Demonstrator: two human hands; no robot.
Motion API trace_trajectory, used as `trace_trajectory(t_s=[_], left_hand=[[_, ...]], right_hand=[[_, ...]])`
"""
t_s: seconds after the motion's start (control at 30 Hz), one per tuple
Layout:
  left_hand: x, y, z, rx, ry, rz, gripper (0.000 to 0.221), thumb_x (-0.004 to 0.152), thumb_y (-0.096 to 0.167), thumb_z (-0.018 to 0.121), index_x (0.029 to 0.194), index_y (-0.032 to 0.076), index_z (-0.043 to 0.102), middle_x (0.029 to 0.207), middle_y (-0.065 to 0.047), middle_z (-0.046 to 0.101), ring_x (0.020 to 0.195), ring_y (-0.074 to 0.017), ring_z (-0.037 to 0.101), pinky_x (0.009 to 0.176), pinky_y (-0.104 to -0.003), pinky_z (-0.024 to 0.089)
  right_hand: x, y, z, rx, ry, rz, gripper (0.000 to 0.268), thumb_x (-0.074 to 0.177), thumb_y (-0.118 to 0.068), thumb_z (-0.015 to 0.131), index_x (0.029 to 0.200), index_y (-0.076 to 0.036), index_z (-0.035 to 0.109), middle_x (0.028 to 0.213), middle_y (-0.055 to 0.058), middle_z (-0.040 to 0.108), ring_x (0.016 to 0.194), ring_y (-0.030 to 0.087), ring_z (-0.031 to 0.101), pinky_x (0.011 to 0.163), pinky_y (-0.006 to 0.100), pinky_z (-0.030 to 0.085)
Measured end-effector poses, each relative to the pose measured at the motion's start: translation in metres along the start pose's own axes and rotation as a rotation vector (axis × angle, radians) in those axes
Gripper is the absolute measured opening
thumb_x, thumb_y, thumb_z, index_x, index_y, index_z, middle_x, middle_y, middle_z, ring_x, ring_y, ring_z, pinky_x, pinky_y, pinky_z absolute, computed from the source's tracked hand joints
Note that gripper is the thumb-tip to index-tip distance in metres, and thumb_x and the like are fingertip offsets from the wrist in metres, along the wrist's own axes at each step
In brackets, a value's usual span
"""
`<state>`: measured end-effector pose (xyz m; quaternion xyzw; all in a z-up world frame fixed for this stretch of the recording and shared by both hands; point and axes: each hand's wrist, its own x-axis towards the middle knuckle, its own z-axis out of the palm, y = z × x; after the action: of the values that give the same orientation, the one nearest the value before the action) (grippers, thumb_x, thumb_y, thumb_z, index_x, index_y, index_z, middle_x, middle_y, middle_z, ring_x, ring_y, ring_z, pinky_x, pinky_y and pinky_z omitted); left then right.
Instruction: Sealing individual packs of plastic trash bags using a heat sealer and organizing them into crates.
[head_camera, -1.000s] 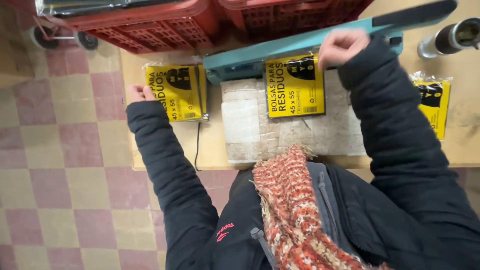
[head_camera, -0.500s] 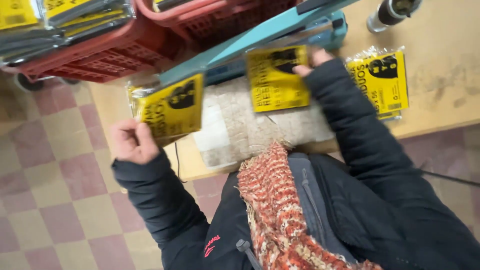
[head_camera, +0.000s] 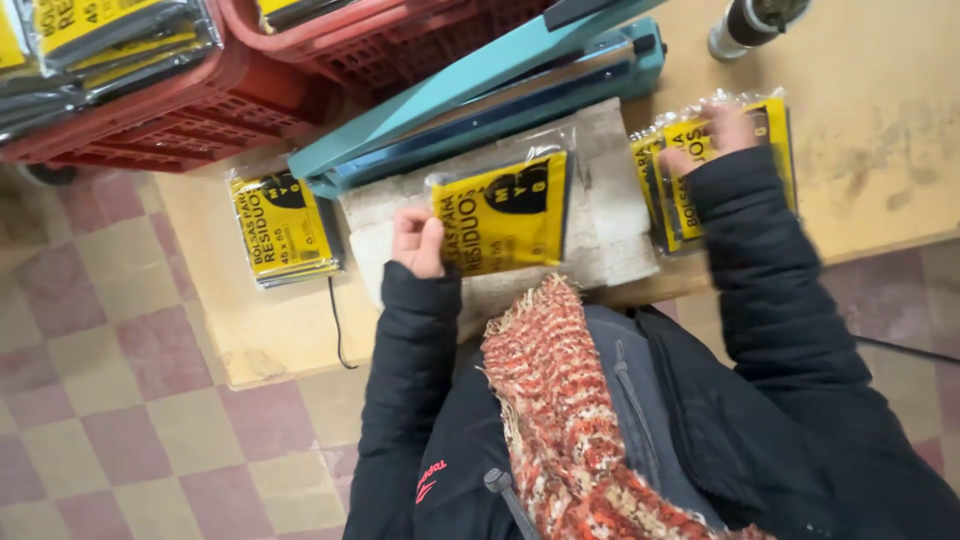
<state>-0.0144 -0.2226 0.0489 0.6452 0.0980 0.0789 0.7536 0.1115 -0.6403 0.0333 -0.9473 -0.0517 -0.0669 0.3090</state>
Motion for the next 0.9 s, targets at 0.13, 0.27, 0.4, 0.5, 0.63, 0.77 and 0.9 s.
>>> trace_trajectory(t_s=[0.13, 0.27, 0.4, 0.5, 0.63, 0.77, 0.9], left_hand=[[0.015, -0.057, -0.005, -0.150, 0.078, -0.102, 0.010, 0.104, 0.009, 0.060, 0.110, 0.008, 0.052, 0.099, -0.001, 0.060, 0.087, -0.0083, 0.054, 0.081, -0.025, 0.047], [0.043, -0.099, -0.025, 0.091, 0.191, -0.079, 0.019, 0.100, 0.011, 0.069, 0.108, 0.007, 0.052, 0.088, 0.000, 0.059, 0.076, -0.0075, 0.053, 0.069, -0.024, 0.047], [0.068, -0.061, -0.027, 0.168, 0.228, -0.147, 0.025, 0.097, 0.013, 0.071, 0.113, 0.008, 0.052, 0.082, 0.000, 0.062, 0.071, -0.0060, 0.055, 0.064, -0.023, 0.047], [0.076, -0.034, -0.032, 0.104, 0.154, -0.293, 0.020, 0.097, 0.016, 0.069, 0.113, 0.009, 0.060, 0.079, 0.001, 0.065, 0.067, -0.0058, 0.056, 0.061, -0.022, 0.046], [0.068, 0.001, -0.032, 0.255, -0.048, -0.109, 0.009, 0.101, 0.014, 0.069, 0.106, 0.006, 0.068, 0.085, 0.002, 0.065, 0.074, -0.0063, 0.057, 0.068, -0.023, 0.048], [0.055, 0.040, -0.020, 0.410, -0.005, -0.071, 0.008, 0.099, 0.014, 0.070, 0.102, 0.007, 0.067, 0.083, 0.002, 0.067, 0.074, -0.0058, 0.063, 0.067, -0.024, 0.053], [0.063, 0.007, -0.019, 0.346, 0.114, -0.036, 0.016, 0.097, 0.015, 0.071, 0.106, 0.008, 0.060, 0.084, 0.001, 0.065, 0.074, -0.0071, 0.062, 0.068, -0.026, 0.053]], right_hand=[[0.006, -0.071, 0.069, 0.887, -0.675, 0.084, 0.053, 0.092, -0.019, 0.076, 0.137, -0.001, 0.056, 0.122, 0.010, 0.069, 0.112, 0.019, 0.067, 0.097, 0.035, 0.055], [0.032, -0.118, 0.105, 0.613, -0.753, 0.186, 0.033, 0.097, -0.024, 0.069, 0.122, -0.003, 0.067, 0.111, 0.011, 0.076, 0.100, 0.021, 0.071, 0.090, 0.033, 0.056], [0.053, -0.180, 0.057, 0.212, -0.741, 0.057, 0.033, 0.095, -0.024, 0.068, 0.122, -0.006, 0.068, 0.104, 0.012, 0.075, 0.094, 0.023, 0.071, 0.085, 0.035, 0.053], [0.052, -0.170, 0.065, 0.123, -0.776, -0.068, 0.036, 0.093, -0.021, 0.068, 0.126, -0.007, 0.067, 0.101, 0.015, 0.073, 0.092, 0.026, 0.069, 0.083, 0.037, 0.053], [0.038, -0.145, 0.076, 0.388, -0.824, 0.004, 0.029, 0.096, -0.017, 0.064, 0.123, -0.005, 0.068, 0.104, 0.009, 0.075, 0.095, 0.019, 0.070, 0.086, 0.032, 0.053], [0.028, -0.126, 0.094, 0.594, -0.792, 0.072, 0.029, 0.098, -0.011, 0.059, 0.125, -0.002, 0.065, 0.108, 0.008, 0.074, 0.099, 0.015, 0.068, 0.089, 0.028, 0.053], [0.028, -0.141, 0.095, 0.624, -0.753, 0.109, 0.030, 0.098, -0.013, 0.060, 0.126, -0.002, 0.066, 0.111, 0.010, 0.074, 0.101, 0.017, 0.067, 0.090, 0.029, 0.053]])
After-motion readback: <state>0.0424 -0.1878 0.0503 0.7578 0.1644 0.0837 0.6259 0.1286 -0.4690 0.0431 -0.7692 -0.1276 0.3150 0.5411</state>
